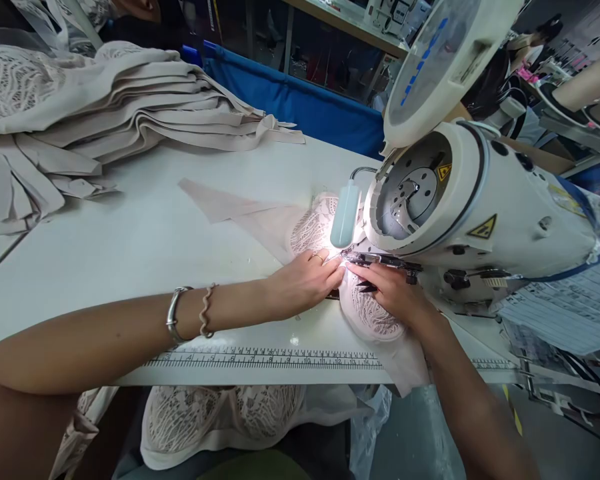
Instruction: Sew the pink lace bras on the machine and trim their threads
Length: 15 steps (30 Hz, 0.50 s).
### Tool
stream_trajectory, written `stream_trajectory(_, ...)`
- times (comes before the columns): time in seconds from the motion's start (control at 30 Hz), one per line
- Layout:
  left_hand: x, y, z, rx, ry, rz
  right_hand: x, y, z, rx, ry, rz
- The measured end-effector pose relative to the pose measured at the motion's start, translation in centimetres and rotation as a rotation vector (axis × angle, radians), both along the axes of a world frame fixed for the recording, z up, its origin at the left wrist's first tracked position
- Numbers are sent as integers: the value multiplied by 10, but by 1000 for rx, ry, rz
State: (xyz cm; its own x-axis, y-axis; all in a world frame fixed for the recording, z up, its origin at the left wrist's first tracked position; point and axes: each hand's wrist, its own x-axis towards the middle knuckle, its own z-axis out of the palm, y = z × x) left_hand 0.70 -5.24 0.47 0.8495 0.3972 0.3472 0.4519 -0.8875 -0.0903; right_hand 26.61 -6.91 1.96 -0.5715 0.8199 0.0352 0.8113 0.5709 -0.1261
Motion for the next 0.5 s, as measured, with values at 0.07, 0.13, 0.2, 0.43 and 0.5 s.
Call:
stream_trajectory(0.07,0,1,0,-1,10,13,-2,-1,-1,-17,4,-23)
stream_trajectory(0.13,-1,3,0,-2,0,17,-3,-2,-3,-24,9,-47)
stream_trajectory(0.2,-2,7,0,-5,-21,8,-4,-3,-4,-22,14,-55)
stream_trajectory(0.43,-8,29,-1,-101,-55,-35,-15,-10,1,44,39,-75)
stream_trajectory(0.5,-9,34,-3,-143,-87,-56,-19,-11,3,45,50,-97)
